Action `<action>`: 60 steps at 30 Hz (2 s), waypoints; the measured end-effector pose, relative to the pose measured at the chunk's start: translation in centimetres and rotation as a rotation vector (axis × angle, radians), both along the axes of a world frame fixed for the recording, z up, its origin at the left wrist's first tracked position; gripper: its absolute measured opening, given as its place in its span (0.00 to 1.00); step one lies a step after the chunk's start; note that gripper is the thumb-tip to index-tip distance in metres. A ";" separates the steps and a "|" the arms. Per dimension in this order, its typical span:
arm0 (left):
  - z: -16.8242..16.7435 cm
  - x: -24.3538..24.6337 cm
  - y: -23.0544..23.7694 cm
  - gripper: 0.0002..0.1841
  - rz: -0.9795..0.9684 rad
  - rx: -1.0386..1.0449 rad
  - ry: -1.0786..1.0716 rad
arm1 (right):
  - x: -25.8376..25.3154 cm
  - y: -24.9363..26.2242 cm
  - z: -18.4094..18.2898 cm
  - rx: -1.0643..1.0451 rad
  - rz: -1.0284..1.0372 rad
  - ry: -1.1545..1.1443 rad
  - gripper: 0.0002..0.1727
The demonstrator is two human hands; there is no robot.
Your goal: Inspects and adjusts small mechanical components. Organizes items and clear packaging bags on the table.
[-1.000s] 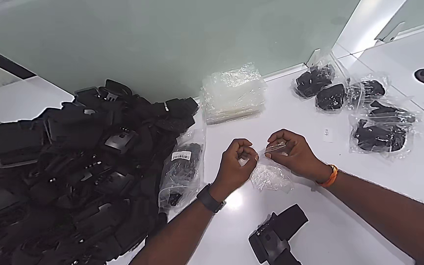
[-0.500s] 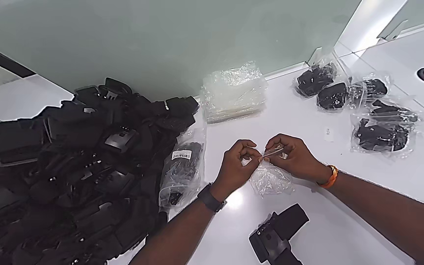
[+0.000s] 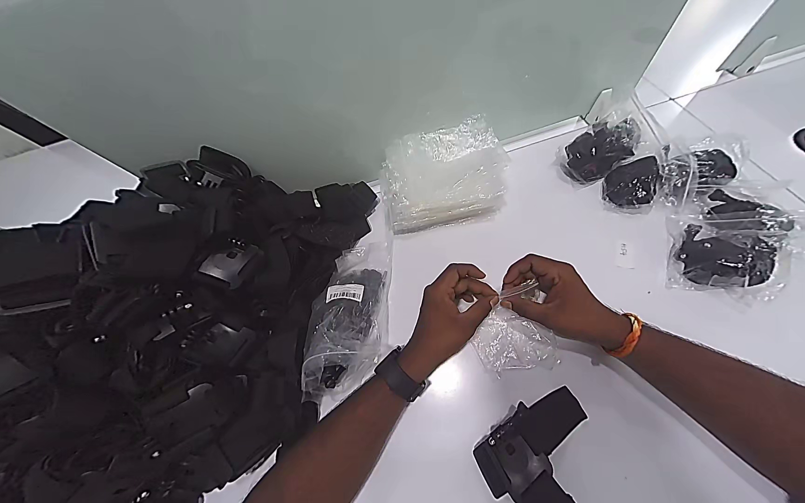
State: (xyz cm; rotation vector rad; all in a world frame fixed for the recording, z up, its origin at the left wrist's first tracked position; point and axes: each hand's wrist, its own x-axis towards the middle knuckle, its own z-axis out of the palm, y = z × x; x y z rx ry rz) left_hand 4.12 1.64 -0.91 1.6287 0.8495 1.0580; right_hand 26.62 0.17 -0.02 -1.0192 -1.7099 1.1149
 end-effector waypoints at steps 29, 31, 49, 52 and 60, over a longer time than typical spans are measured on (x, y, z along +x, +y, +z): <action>-0.3 0.1 0.0 0.12 0.012 0.024 -0.023 | 0.1 0.1 0.0 0.035 -0.019 0.056 0.09; -0.1 0.1 -0.1 0.12 0.015 0.022 -0.022 | 0.1 0.1 -0.1 0.035 -0.016 0.050 0.09; -0.1 0.2 -0.2 0.11 0.013 0.050 0.017 | 0.1 0.0 0.1 0.044 -0.014 0.049 0.05; 0.0 0.2 -0.3 0.12 0.021 0.034 0.008 | 0.1 0.1 0.0 0.048 -0.014 0.053 0.05; 0.0 0.1 -0.3 0.12 0.002 0.012 -0.022 | 0.1 0.1 0.0 0.043 0.008 0.048 0.06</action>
